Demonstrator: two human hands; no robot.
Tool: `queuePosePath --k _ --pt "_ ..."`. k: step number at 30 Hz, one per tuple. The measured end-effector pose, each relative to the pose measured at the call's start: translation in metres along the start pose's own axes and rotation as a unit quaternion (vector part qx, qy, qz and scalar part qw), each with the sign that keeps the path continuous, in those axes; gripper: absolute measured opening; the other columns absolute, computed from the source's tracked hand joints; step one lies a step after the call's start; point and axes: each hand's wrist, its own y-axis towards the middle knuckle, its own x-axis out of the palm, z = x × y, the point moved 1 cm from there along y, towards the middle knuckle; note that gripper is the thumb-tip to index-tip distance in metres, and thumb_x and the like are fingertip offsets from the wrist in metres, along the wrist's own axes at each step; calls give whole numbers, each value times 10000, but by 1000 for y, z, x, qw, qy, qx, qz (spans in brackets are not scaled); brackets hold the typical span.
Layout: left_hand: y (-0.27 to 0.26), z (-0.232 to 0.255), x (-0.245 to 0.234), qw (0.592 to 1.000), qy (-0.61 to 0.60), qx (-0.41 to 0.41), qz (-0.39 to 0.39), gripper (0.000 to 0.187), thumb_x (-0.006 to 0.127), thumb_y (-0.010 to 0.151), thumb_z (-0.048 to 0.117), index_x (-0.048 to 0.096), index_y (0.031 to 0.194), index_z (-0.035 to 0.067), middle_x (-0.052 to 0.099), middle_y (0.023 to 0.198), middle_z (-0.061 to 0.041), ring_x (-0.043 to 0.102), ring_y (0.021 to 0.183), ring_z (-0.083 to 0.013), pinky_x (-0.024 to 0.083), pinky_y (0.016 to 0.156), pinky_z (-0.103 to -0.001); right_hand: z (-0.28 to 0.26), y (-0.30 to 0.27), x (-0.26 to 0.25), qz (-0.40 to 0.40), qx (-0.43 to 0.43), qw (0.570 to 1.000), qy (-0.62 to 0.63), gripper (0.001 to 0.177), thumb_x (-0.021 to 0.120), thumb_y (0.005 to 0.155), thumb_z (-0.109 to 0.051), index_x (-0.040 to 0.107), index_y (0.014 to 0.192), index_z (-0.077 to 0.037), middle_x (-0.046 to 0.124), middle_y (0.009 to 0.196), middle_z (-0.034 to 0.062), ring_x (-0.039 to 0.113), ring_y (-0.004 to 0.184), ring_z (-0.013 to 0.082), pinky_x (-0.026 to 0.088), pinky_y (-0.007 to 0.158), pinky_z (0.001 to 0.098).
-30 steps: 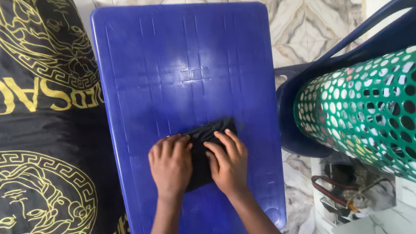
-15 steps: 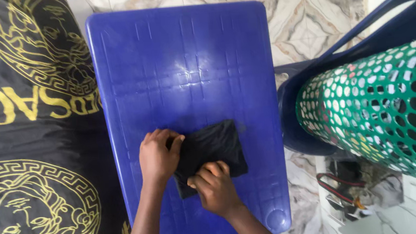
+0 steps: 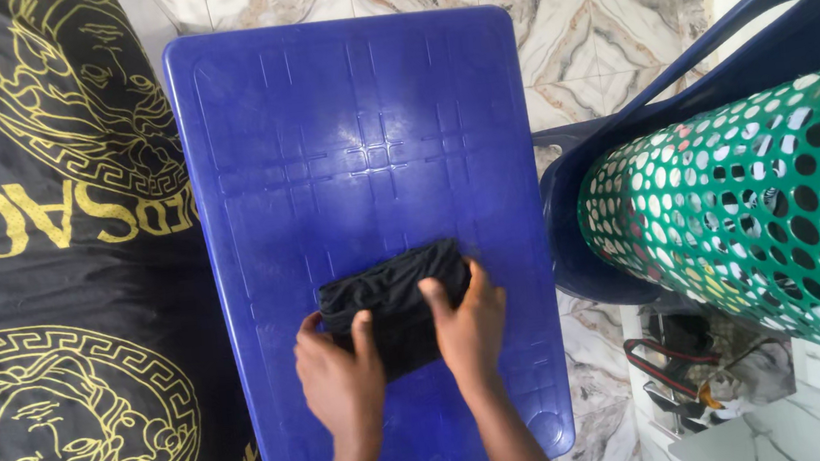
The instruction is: The person takes items of clothing from a basket, folds them on a small blue stool, and places them into a closet.
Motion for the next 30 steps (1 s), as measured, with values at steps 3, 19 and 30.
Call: queuePosePath --k 3,19,30 --pt "6 1 5 999 21 -37 -24 720 775 789 513 578 1262 7 692 984 -211 634 987 -423 500 848 -518 1 8 1 -99 138 984 52 823 863 706 -511 595 1306 -16 717 1142 210 671 1080 385 527 900 439" --pt "-11 -11 -31 891 -368 72 -257 369 582 995 314 639 1205 15 708 1000 -50 623 936 -119 494 857 -290 62 -32 -77 -306 215 722 582 816 862 652 -34 563 1409 25 682 1319 109 628 1219 232 418 1102 386" --pt "-178 37 -64 911 -216 185 -300 456 614 968 423 622 1135 -2 579 747 -88 503 719 -147 477 664 -348 140 -134 -234 -206 291 561 747 614 782 865 -310 584 1362 -9 696 1226 117 668 1101 253 535 967 433"
